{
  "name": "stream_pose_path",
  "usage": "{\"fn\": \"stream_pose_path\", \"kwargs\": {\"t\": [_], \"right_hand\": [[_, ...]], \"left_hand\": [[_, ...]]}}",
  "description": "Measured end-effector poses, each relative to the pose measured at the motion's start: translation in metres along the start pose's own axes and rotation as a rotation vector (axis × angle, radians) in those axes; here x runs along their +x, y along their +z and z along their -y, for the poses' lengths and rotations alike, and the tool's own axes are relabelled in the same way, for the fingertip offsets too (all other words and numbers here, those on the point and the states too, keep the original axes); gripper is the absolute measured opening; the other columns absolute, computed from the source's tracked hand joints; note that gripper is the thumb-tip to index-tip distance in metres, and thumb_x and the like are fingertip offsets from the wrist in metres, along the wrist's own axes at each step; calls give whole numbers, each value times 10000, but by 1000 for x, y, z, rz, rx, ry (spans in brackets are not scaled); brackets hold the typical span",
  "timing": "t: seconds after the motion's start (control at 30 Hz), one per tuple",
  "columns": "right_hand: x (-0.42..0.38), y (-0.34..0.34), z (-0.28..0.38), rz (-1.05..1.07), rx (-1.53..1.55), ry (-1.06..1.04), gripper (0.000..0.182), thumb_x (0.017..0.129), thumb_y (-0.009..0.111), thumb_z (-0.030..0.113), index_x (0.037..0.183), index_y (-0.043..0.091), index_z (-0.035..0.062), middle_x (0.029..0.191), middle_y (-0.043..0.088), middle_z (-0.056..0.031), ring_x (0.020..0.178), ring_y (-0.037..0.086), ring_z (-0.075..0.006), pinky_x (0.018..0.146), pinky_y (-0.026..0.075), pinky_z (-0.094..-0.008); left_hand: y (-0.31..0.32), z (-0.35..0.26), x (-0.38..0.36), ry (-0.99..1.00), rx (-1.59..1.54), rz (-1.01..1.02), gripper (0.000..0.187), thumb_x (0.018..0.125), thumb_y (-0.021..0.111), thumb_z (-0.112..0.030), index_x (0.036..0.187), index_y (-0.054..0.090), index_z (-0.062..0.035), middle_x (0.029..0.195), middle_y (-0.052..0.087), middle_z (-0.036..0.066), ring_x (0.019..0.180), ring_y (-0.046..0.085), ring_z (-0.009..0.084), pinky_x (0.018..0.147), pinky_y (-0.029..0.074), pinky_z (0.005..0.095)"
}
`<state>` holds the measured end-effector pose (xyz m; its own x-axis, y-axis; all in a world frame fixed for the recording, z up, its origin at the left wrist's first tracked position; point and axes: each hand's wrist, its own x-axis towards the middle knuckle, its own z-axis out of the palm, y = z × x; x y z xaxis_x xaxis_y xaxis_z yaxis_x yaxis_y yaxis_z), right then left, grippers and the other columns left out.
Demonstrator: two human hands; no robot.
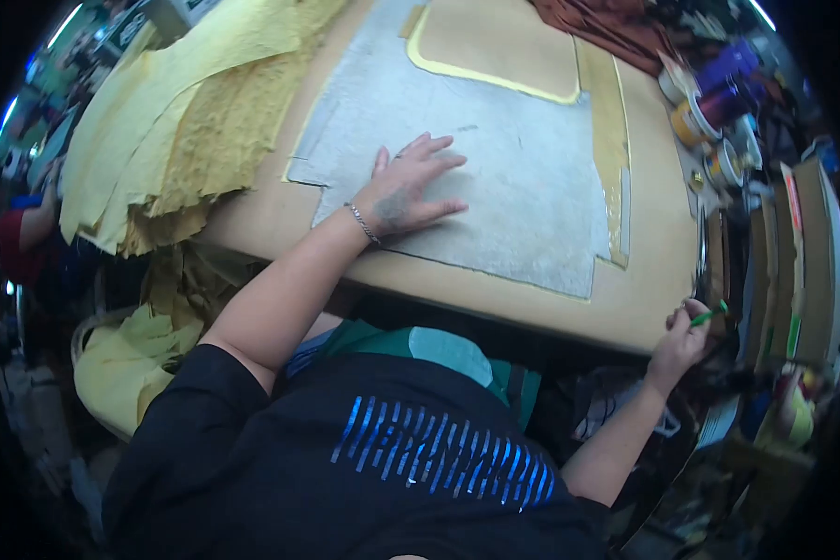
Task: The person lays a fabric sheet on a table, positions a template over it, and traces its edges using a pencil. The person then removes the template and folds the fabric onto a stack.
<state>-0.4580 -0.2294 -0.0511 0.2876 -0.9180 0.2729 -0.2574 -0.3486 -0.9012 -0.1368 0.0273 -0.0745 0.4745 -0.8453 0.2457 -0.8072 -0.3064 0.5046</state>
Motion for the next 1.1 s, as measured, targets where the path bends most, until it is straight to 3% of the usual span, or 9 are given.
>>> {"fn": "stream_pose_path", "kwargs": {"t": [0.1, 0.23, 0.3, 0.37, 0.47, 0.77, 0.87, 1.0, 1.1], "right_hand": [[20, 43, 1, 133, -326, -58, 155, 786, 470, 85, 906, 514, -3, 805, 523, -73, 699, 491, -142, 644, 406, -263], [54, 91, -20, 250, -493, -72, 258, 726, 557, 209, 819, 551, -31, 715, 564, -160, 669, 553, -243, 627, 430, -342], [67, 102, -22, 242, -584, -59, 294, 710, 592, 246, 807, 557, -30, 715, 578, -181, 676, 572, -278, 635, 438, -354], [59, 108, -7, 194, -640, -64, 320, 702, 617, 275, 797, 557, -25, 731, 588, -180, 697, 579, -300, 653, 444, -361], [54, 108, -3, 244, -507, 7, 348, 701, 641, 282, 811, 552, -35, 735, 592, -172, 694, 583, -281, 655, 448, -349], [-9, 50, 13, 325, -141, 44, 275, 737, 629, 144, 900, 502, -38, 790, 566, -91, 700, 531, -142, 641, 432, -272], [-22, 34, 10, 222, 31, 94, 295, 732, 646, 147, 916, 502, -32, 798, 562, -81, 700, 527, -128, 639, 429, -253], [-13, 1, -4, 144, -13, 83, 309, 726, 665, 177, 907, 514, -23, 797, 562, -71, 701, 522, -122, 648, 428, -257], [5, -14, -12, 99, -699, -173, 305, 701, 667, 187, 872, 526, -23, 805, 555, -124, 751, 544, -252, 694, 428, -343]], "left_hand": [[-17, 28, -2, 18, -142, -482, 311, 726, 632, -209, 951, 578, -1, 1002, 549, 178, 971, 508, 299, 851, 393, 317], [-48, 84, -23, -251, 31, -587, 319, 693, 648, -253, 869, 591, 7, 891, 572, 189, 857, 533, 306, 768, 428, 352], [-62, 96, -32, -572, 112, -450, 367, 682, 644, -298, 856, 582, 19, 865, 577, 193, 811, 545, 308, 729, 441, 353], [-63, 115, -33, -610, 24, -304, 424, 669, 640, -340, 870, 566, 26, 823, 583, 193, 763, 553, 320, 696, 445, 372], [-54, 125, -33, -584, -53, -392, 420, 669, 653, -329, 870, 558, 27, 759, 593, 156, 684, 572, 273, 643, 451, 349], [-88, 85, -50, -791, -1058, -260, 139, 760, 597, -161, 783, 525, -45, 686, 531, 9, 559, 474, 82, 531, 399, 214], [-82, 96, -58, -654, -1038, -210, 133, 783, 573, -163, 840, 542, -47, 709, 536, 5, 593, 480, 74, 552, 403, 211], [-75, 114, -51, -670, -572, -284, 318, 744, 620, -239, 936, 532, -1, 803, 548, 89, 673, 510, 151, 649, 435, 266], [-62, 117, -40, -541, 35, -413, 521, 688, 669, -315, 1024, 492, 43, 889, 547, 179, 781, 538, 248, 712, 441, 328]]}}
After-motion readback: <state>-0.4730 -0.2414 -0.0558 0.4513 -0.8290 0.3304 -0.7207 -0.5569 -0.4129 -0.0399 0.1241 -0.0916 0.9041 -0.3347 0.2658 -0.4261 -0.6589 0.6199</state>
